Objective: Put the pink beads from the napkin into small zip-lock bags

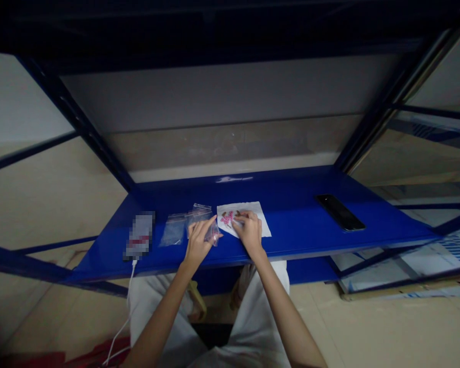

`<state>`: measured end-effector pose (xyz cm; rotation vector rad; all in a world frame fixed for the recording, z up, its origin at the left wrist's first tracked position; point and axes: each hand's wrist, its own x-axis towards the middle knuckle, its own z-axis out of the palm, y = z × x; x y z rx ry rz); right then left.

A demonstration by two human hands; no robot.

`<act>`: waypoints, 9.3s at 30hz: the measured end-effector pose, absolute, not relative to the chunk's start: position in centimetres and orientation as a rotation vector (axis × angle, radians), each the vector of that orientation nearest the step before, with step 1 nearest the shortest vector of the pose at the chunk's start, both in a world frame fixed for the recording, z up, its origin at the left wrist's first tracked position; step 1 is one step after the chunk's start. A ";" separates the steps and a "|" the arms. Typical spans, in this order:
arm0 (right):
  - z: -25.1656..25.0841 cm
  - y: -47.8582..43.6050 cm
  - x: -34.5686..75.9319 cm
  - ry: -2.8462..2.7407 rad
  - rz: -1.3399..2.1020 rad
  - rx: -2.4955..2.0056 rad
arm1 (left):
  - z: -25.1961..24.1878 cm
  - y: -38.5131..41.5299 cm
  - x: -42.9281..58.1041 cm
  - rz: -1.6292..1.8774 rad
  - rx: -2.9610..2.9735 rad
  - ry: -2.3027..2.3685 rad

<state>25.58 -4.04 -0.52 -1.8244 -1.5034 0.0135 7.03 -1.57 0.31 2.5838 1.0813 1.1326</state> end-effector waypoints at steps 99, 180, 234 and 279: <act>3.2 -5.9 20.3 -1.728 0.533 -1.289 | 0.0 -2.0 7.0 1.344 2.503 0.954; 4.2 -6.2 19.6 -1.741 0.311 -1.449 | -0.5 -2.3 6.1 1.645 2.496 0.947; -0.5 -5.6 23.9 -1.433 0.200 -1.864 | -0.8 -1.5 6.2 1.592 1.219 1.014; 7.3 -5.7 19.8 -1.781 0.225 -1.619 | -1.1 -2.1 6.1 1.678 2.278 0.867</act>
